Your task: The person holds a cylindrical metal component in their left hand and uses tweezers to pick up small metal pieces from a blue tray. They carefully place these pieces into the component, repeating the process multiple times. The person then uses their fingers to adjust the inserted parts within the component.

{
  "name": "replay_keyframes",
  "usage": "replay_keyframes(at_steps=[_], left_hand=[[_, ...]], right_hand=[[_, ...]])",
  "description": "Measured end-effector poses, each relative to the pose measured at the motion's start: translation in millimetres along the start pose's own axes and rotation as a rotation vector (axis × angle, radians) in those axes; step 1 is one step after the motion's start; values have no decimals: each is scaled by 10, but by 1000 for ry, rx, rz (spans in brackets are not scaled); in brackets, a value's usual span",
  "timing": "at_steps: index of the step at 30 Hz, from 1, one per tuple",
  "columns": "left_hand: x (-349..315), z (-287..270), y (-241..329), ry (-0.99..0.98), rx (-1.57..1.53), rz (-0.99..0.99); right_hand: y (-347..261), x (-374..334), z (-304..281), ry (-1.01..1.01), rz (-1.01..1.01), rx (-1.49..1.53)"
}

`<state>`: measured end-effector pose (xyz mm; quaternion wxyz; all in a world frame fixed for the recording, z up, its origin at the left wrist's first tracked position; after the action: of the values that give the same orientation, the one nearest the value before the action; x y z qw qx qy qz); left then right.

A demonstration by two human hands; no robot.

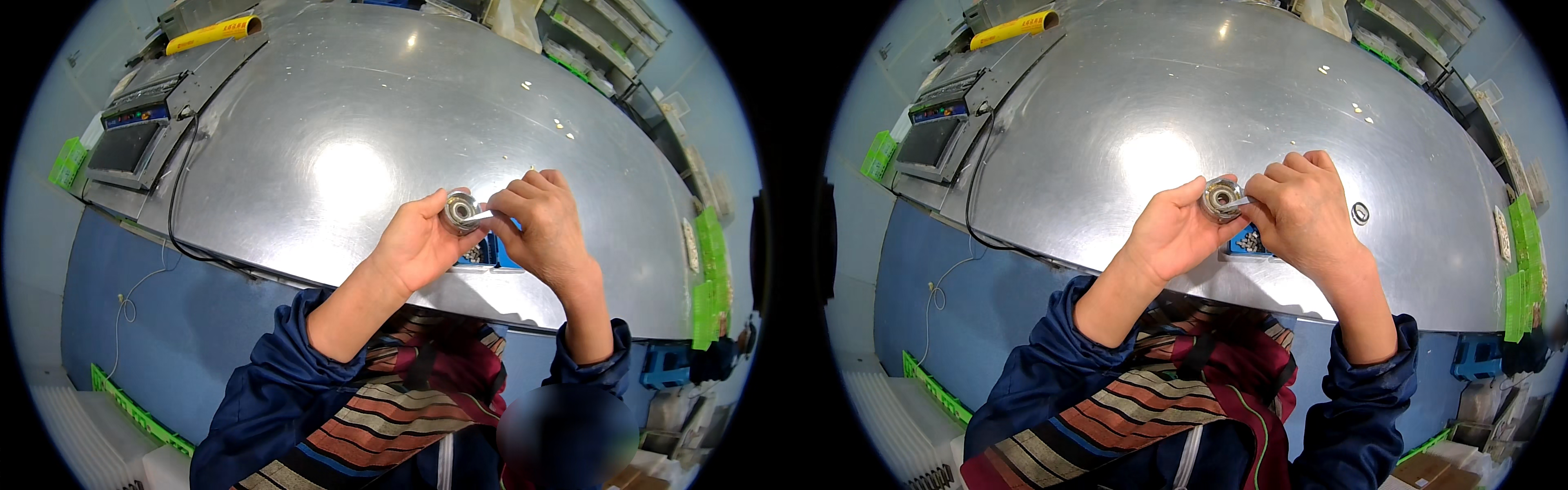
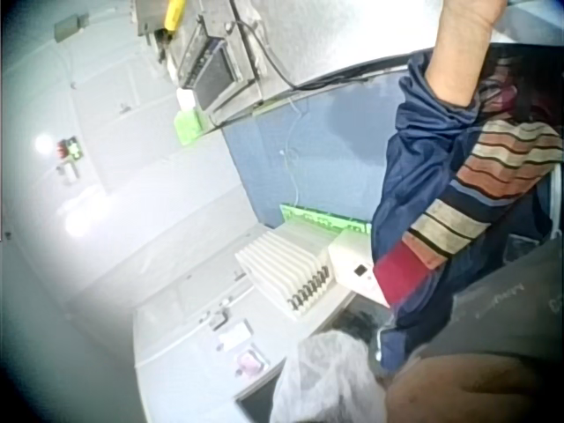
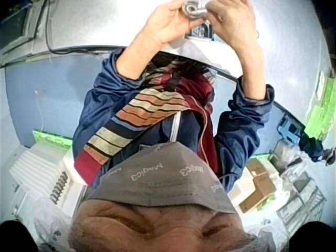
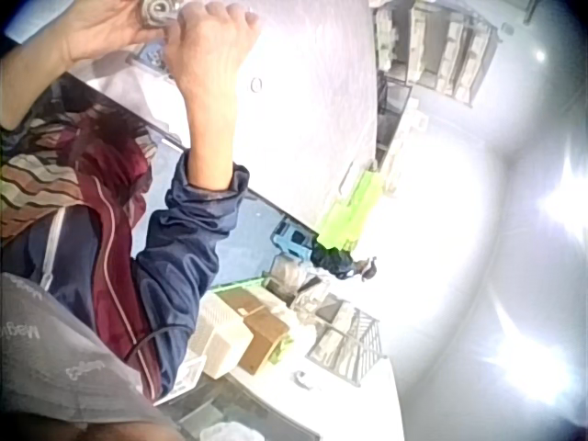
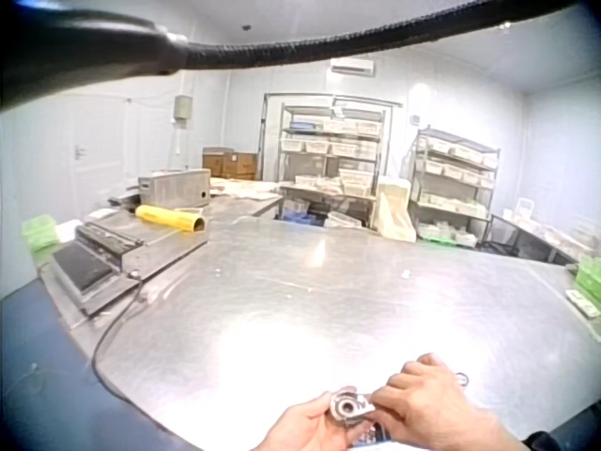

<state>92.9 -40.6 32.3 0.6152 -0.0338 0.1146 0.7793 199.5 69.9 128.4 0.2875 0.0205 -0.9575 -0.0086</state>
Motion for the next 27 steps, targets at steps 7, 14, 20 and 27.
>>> replay_keyframes(at_steps=[7, 14, 20, 27], left_hand=[[12, -42, 18, -14, -39, -6], [65, -60, 109, 42, -178, 77], [119, -64, 78, 26, -219, 123], [136, -64, 24, 61, -240, 133]], right_hand=[[-13, -43, -40, 73, 57, 19], [-177, -443, 53, 159, 553, 250], [-410, -736, 439, 360, 586, 405], [-519, -607, 541, 336, 664, 382]])
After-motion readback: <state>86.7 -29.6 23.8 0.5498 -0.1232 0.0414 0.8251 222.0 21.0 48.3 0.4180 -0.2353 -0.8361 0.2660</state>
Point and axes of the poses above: each hand's wrist, its own x-axis towards the middle knuckle, its own z-axis out of the palm, y = z × x, the point moved 1 cm from there along x, towards the middle knuckle, and after that the axes turned 9 degrees about y, right-handed, at the moved point
